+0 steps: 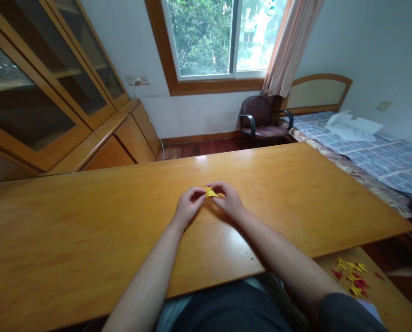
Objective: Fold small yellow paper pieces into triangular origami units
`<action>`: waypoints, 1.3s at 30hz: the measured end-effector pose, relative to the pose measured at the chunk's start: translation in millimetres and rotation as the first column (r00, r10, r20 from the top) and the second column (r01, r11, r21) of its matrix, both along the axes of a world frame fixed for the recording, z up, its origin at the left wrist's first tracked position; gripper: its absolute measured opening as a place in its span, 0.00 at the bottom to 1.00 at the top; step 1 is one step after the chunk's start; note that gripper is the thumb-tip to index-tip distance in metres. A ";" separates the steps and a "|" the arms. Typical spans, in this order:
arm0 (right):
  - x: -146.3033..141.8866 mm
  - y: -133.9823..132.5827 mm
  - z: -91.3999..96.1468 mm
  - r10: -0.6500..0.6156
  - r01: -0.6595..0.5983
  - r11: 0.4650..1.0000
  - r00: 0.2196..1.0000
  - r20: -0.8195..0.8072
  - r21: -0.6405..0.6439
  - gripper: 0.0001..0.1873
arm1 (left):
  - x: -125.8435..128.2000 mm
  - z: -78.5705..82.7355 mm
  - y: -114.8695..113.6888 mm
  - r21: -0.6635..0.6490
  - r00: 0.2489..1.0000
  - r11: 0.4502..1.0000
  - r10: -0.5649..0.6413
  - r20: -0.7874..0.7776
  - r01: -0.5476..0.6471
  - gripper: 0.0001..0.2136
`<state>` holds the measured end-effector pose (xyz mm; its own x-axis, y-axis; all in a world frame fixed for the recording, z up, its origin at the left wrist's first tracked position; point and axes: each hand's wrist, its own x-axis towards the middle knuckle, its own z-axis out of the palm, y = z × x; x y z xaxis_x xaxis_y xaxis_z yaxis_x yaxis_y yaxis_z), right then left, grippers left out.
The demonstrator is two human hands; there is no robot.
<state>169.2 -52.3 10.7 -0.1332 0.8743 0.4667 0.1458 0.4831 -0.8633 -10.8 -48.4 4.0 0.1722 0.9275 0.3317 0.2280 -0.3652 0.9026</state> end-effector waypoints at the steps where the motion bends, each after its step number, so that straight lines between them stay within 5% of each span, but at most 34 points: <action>1: -0.1 0.1 -0.3 0.006 -0.006 1.000 1.000 -0.013 -0.004 0.15 | -0.2 -0.9 0.9 -0.010 1.000 1.000 -0.001 0.017 0.001 0.08; 8: 2.3 -1.0 2.9 0.028 -0.028 0.999 1.000 -0.013 0.026 0.08 | 0.8 1.6 2.2 -0.037 0.988 0.998 -0.047 0.150 0.053 0.11; 39: 3.7 -1.4 8.3 0.019 -0.021 0.994 1.000 0.019 0.105 0.07 | 0.3 -1.3 2.8 -0.049 0.984 0.995 -0.081 0.160 0.090 0.11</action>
